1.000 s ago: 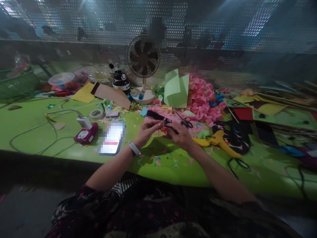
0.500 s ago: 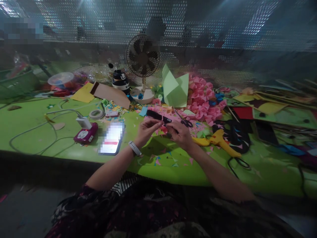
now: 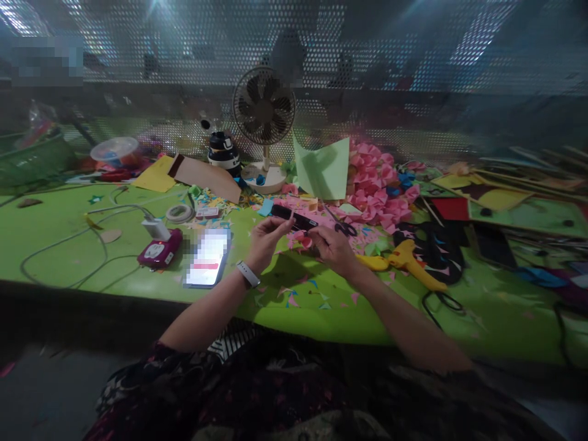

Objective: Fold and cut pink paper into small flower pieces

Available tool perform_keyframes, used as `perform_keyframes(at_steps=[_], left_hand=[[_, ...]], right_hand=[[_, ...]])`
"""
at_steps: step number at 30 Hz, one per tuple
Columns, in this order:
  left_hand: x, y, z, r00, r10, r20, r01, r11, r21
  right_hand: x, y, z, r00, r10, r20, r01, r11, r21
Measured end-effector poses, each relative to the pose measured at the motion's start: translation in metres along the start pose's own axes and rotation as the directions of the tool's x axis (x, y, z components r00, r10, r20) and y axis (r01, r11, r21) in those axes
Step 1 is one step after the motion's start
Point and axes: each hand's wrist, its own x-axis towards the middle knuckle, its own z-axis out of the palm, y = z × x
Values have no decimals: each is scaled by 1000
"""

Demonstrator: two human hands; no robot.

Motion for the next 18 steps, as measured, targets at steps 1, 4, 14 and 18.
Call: perform_keyframes(at_steps=[1,4,14,18], left_hand=[[1,1,-1,1000,1,-20,-1,1000,-4],[1,3,-1,1000,3,-27,-2,1000,13],[5,-4,-4,999,7,-37,-7,1000,7],[6,-7,-5,999,5,-53,-4,1000,9]], right_hand=[[1,1,-1,1000,2,8,-2,1000,-5],[2,2,-4,1000,18,22,-17,1000,-20],[4,-2,-1,993,85,84,-86,996,4],[5,-3,-2,987,111,120,-111,994,-3]])
